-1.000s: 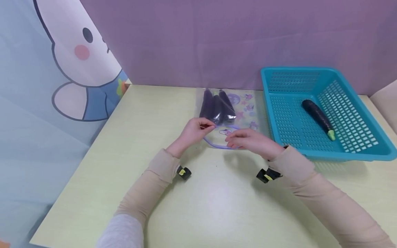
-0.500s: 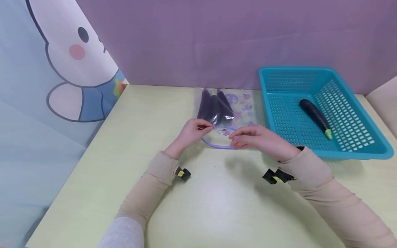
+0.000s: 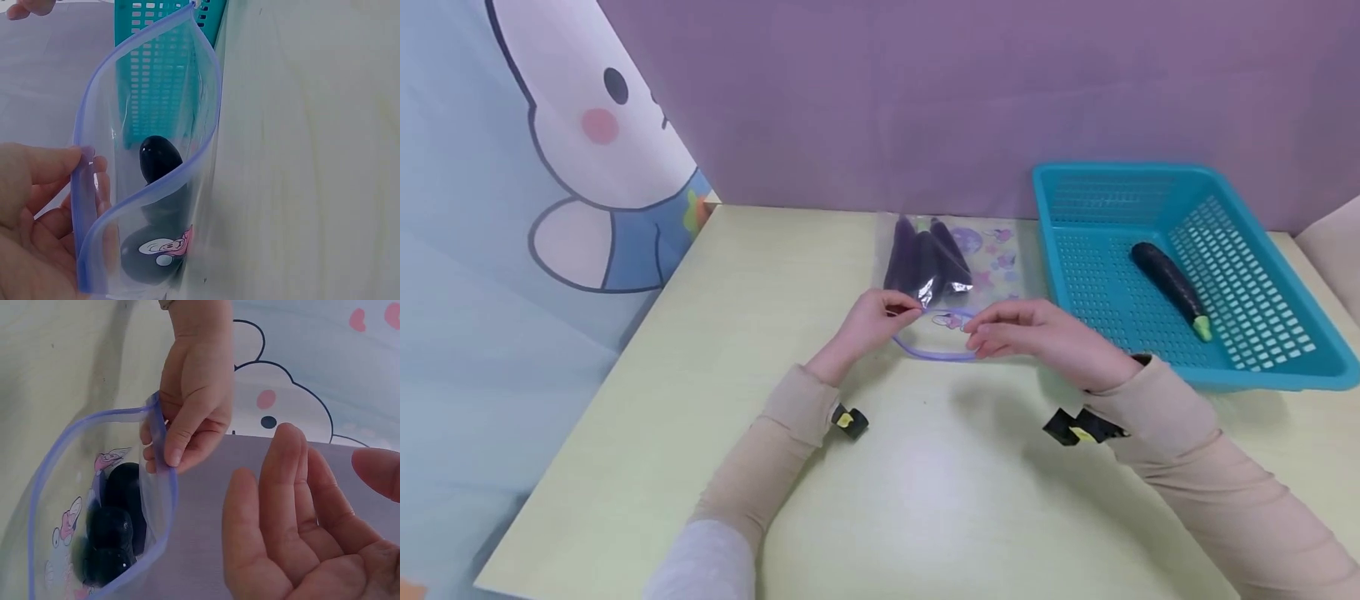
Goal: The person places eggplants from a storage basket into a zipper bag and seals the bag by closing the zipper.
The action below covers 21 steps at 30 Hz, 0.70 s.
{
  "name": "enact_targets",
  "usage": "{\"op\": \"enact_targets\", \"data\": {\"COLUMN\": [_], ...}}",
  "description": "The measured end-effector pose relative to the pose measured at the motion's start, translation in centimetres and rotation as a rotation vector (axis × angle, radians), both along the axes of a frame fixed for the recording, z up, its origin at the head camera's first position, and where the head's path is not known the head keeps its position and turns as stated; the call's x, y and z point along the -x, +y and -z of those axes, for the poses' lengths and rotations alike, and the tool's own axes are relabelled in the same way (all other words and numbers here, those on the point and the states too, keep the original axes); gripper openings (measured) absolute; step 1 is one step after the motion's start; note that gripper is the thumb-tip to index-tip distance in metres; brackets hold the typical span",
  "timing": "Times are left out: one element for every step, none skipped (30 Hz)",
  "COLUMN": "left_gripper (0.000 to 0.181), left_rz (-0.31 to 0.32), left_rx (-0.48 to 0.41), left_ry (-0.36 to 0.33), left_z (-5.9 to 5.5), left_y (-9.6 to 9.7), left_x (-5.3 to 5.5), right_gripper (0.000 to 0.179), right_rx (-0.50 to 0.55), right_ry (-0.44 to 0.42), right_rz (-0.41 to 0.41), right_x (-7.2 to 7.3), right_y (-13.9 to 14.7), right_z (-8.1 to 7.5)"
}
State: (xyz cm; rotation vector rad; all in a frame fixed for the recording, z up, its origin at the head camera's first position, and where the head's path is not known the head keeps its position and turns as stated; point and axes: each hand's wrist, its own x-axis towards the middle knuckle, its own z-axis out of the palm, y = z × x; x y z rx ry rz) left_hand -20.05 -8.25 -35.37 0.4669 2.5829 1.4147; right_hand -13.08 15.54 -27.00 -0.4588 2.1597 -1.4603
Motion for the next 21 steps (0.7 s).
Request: {"op": "enact_targets", "data": {"left_gripper": [0.018, 0.017, 0.017, 0.017, 0.017, 0.017, 0.017, 0.017, 0.017, 0.017, 0.017, 0.017, 0.017, 0.017, 0.017, 0.017, 0.017, 0.017, 0.017, 0.017, 0.017], "left_rz": [-0.003, -0.005, -0.007, -0.009, -0.008, -0.006, -0.006, -0.007, -0.009, -0.009, -0.011, -0.011, -0.012, -0.012, -0.009, -0.006, -0.003, 0.001, 0.004, 0.007, 0.009], "left_rx": [-0.002, -0.003, -0.004, -0.006, -0.008, -0.009, -0.01, -0.01, -0.011, -0.011, -0.01, -0.009, -0.008, -0.008, -0.008, -0.007, -0.005, -0.004, -0.001, 0.0, 0.001], "left_ry": [-0.005, -0.007, -0.009, -0.012, -0.013, -0.011, -0.011, -0.012, -0.012, -0.011, -0.01, -0.009, -0.009, -0.007, -0.005, -0.003, 0.0, 0.001, 0.004, 0.006, 0.007], "left_z": [0.1, 0.2, 0.3, 0.4, 0.4, 0.5, 0.6, 0.6, 0.7, 0.7, 0.7, 0.8, 0.8, 0.8, 0.8, 0.8, 0.8, 0.9, 0.9, 0.9, 0.9], "left_y": [0.0, 0.0, 0.0, 0.0, -0.1, -0.1, -0.1, -0.2, -0.2, -0.3, -0.3, -0.3, -0.4, -0.4, -0.4, -0.5, -0.5, -0.5, -0.6, -0.6, -0.6], "left_x": [0.0, 0.0, 0.0, 0.0, 0.0, 0.0, 0.0, 0.0, 0.0, 0.0, 0.0, 0.0, 0.0, 0.0, 0.0, 0.0, 0.0, -0.1, -0.1, -0.1, -0.1], "right_gripper": [0.036, 0.036, 0.037, 0.037, 0.038, 0.039, 0.04, 0.04, 0.041, 0.043, 0.044, 0.045, 0.045, 0.043, 0.04, 0.035, 0.03, 0.025, 0.021, 0.021, 0.023], "right_rx": [0.001, -0.002, -0.005, -0.01, -0.014, -0.01, -0.017, -0.019, -0.022, -0.03, -0.038, -0.047, -0.056, -0.057, -0.052, -0.043, -0.032, -0.018, 0.006, 0.027, 0.043], "right_ry": [0.005, 0.01, 0.014, 0.019, 0.027, 0.032, 0.042, 0.055, 0.069, 0.079, 0.088, 0.094, 0.096, 0.094, 0.084, 0.07, 0.057, 0.04, 0.015, -0.011, -0.038], "right_rz": [0.002, 0.008, 0.018, 0.032, 0.047, 0.064, 0.081, 0.098, 0.121, 0.145, 0.167, 0.188, 0.209, 0.227, 0.242, 0.246, 0.246, 0.24, 0.231, 0.22, 0.212], "right_x": [0.0, 0.1, 0.2, 0.3, 0.4, 0.6, 0.8, 1.1, 1.3, 1.6, 2.0, 2.5, 3.0, 3.5, 4.1, 4.8, 5.4, 6.0, 6.5, 7.1, 7.5], "right_y": [0.1, 0.2, 0.4, 0.6, 0.9, 1.2, 1.7, 2.2, 2.7, 3.3, 4.0, 4.7, 5.6, 6.4, 7.4, 8.4, 9.4, 10.3, 11.2, 12.0, 12.6], "right_z": [-0.1, -0.2, -0.4, -0.6, -0.9, -1.1, -1.4, -1.6, -1.8, -2.1, -2.2, -2.3, -2.4, -2.5, -2.5, -2.4, -2.3, -2.1, -2.0, -1.8, -1.5]}}
